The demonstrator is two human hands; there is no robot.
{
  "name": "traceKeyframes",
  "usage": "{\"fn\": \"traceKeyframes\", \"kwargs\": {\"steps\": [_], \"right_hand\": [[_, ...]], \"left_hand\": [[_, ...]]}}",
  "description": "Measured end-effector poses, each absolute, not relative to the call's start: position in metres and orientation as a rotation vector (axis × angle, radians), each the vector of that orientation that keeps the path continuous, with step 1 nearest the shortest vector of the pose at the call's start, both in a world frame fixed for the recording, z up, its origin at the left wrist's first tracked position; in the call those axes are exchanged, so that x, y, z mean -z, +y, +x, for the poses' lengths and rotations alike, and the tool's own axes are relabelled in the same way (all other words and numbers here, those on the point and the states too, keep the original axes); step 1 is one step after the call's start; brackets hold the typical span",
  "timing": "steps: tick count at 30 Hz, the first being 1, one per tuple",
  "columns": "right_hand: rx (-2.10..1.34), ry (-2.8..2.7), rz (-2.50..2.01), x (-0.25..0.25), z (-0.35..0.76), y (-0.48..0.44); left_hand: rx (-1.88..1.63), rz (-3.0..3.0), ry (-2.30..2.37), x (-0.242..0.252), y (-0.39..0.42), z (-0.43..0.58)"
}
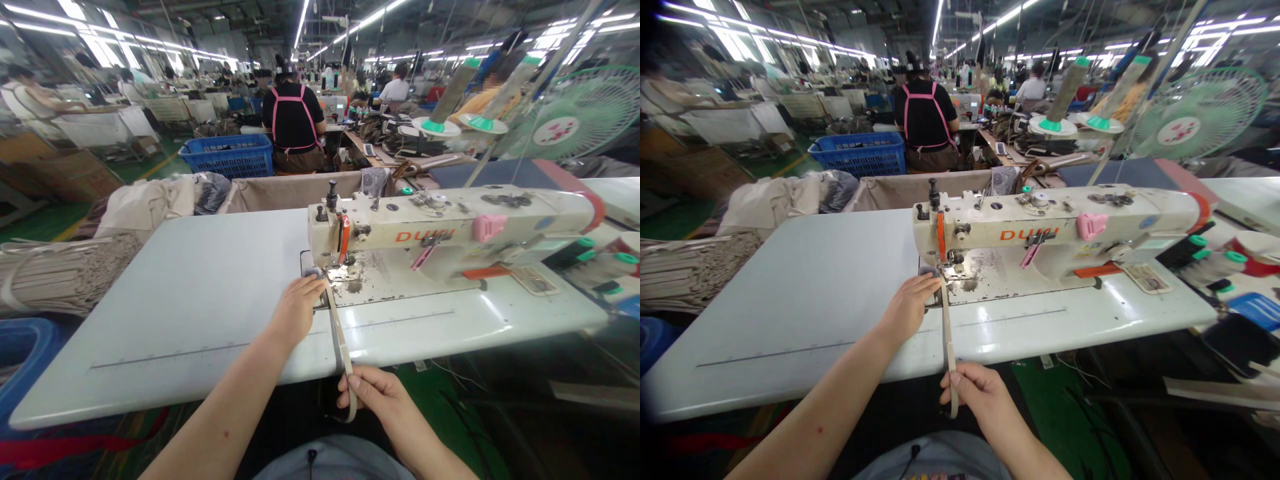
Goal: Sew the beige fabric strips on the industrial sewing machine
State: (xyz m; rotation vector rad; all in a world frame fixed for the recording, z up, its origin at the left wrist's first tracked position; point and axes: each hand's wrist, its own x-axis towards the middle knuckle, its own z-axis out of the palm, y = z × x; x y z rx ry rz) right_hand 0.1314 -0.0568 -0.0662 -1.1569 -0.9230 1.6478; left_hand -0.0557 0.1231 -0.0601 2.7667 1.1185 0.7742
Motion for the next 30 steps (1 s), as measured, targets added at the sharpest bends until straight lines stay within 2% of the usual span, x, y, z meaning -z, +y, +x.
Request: {"fn": "traceKeyframes", "kwargs": {"steps": [30], "right_hand": [[-1.638,-0.852,-1.181,0.0716,0.1284,-0.0591]], "left_hand": [[-0.777,2.748,1.135,0.0595,0.1215,-0.0557]]}}
